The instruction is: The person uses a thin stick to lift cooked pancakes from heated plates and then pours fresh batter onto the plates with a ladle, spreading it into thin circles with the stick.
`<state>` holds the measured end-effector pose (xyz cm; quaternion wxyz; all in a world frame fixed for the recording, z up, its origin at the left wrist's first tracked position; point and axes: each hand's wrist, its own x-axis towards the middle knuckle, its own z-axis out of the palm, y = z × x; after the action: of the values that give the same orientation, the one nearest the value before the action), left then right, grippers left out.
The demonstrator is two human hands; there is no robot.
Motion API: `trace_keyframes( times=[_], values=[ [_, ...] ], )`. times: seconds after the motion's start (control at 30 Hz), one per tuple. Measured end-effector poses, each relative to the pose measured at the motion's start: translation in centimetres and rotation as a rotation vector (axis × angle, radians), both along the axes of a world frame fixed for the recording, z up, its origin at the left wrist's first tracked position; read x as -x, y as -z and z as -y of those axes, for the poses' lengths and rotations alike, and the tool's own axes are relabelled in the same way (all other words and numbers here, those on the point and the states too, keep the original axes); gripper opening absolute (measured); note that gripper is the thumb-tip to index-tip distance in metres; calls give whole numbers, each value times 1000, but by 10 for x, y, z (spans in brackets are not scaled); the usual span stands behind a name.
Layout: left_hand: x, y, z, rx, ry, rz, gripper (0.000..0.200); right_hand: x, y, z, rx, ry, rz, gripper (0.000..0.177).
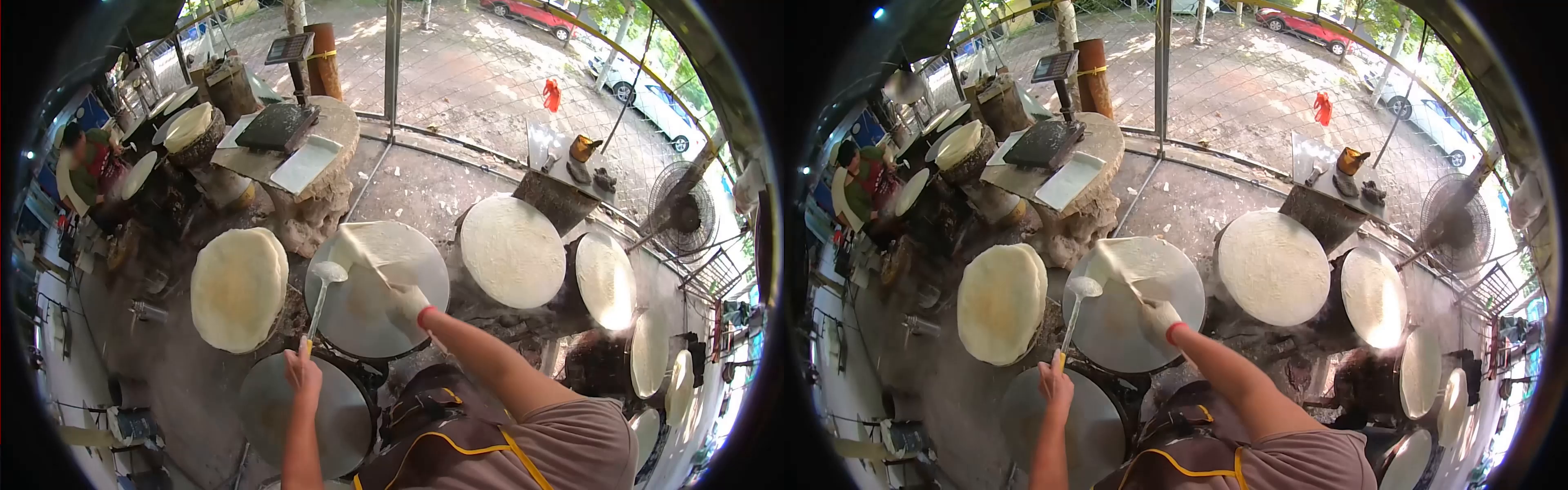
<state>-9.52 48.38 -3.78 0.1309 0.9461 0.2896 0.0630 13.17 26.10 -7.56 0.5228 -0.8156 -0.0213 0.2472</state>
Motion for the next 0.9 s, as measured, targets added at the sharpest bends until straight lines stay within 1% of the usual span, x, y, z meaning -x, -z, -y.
trace_keyframes(
  times=[0.03, 0.07, 0.17, 0.2, 0.3, 0.33, 0.4, 0.43, 0.47, 0.5, 0.57, 0.67, 0.7, 0.77, 0.87, 0.9],
  values=[
    [4, 3, 0, -4, 18, 32, 56, -9, -30, 3, -38, -68, -177, 41],
    [9, 6, 0, -7, 33, 67, 56, -15, -49, 7, -73, -140, -350, 40],
    [34, 0, 4, 42, 22, 100, 56, -26, -52, 39, 18, -78, -177, 36],
    [37, 0, 7, 58, 4, 104, 56, -35, -4, 44, -181, 109, -196, 35],
    [46, -4, 20, 89, -56, 95, 56, -17, 18, 5, 27, -45, 82, 35],
    [46, -7, 28, 96, -85, 87, 55, -16, 1, -4, -37, -169, 66, 35],
    [50, -12, 36, 113, -120, 121, 53, -23, -42, 11, -33, -288, -243, 33],
    [58, -12, 40, 128, -129, 160, 51, -31, -54, 22, -28, -350, -395, 32],
    [69, -11, 45, 144, -141, 197, 50, -41, -54, 37, -9, -363, -360, 32],
    [79, -12, 49, 166, -160, 213, 47, -51, -52, 48, 56, -327, -281, 32],
    [93, -12, 57, 211, -199, 245, 43, -71, -15, 52, -120, 52, -261, 31],
    [88, 5, 75, 201, -175, 462, 31, -54, -16, 9, -68, -298, -155, 29],
    [84, -4, 86, 494, -295, 480, 26, -47, -63, 5, -145, -395, -415, 27],
    [64, -32, 102, 1072, -528, 521, 17, -58, -53, 20, -52, -587, -450, 29],
    [57, -28, 116, 1111, -508, 729, 9, -89, -58, 55, -24, -480, -269, 31],
    [54, -27, 122, 1117, -543, 742, 9, -92, -56, 46, -85, -405, -302, 30]
  ],
)
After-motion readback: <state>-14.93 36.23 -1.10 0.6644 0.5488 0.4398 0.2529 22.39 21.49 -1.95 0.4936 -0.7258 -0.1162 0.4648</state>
